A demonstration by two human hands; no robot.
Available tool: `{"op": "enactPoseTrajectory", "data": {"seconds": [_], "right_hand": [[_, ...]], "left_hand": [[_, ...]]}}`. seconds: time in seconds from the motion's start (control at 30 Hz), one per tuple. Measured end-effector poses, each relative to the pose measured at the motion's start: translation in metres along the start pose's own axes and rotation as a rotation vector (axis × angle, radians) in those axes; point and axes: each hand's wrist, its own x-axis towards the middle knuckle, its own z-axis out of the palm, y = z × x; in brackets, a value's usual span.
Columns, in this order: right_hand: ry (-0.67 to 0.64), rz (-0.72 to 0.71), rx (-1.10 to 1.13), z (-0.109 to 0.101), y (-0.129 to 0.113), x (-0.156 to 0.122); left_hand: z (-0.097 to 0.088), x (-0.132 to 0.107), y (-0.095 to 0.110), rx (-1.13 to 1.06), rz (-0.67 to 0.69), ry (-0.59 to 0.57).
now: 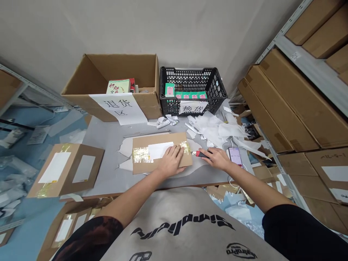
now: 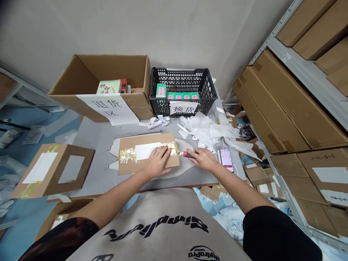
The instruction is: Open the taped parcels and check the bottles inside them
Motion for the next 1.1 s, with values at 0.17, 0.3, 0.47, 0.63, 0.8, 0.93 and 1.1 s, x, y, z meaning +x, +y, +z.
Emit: {"op": "enactPoseTrajectory", "data": {"seconds": [0.17,0.3,0.47,0.63,0.8,0.93,1.1], "right_hand": [[-0.022,-0.049,0.036,-0.008,0.007,0.002],[-0.033,-0.046,0.051,-0.009,0.009,0.005],[-0.022,-0.022,0.029,-0.003,0.004,0.015],[0.004,0.074,0.032,-0.004,0.012,0.032],[0.335,0.745,0.075,-0.02,0.044,0.047],[0.166,0.457,0.294,-0.025,0.036,0.045],[0.073,0.419,0.69,-0.012,-0.003,0.038]], "left_hand": [[0.0,0.0,0.0,-0.016,-0.004,-0.004],[-0.001,0.001,0.0,-0.02,-0.008,-0.017],[-0.002,0.001,0.002,0.0,0.005,-0.041],[-0.003,0.002,0.002,0.028,0.012,-0.069],[-0.005,0.001,0.002,0.022,0.03,-0.07],[-0.008,0.005,-0.001,0.031,0.022,-0.05],[-0.01,0.007,-0.003,0.009,0.037,-0.004]]}}
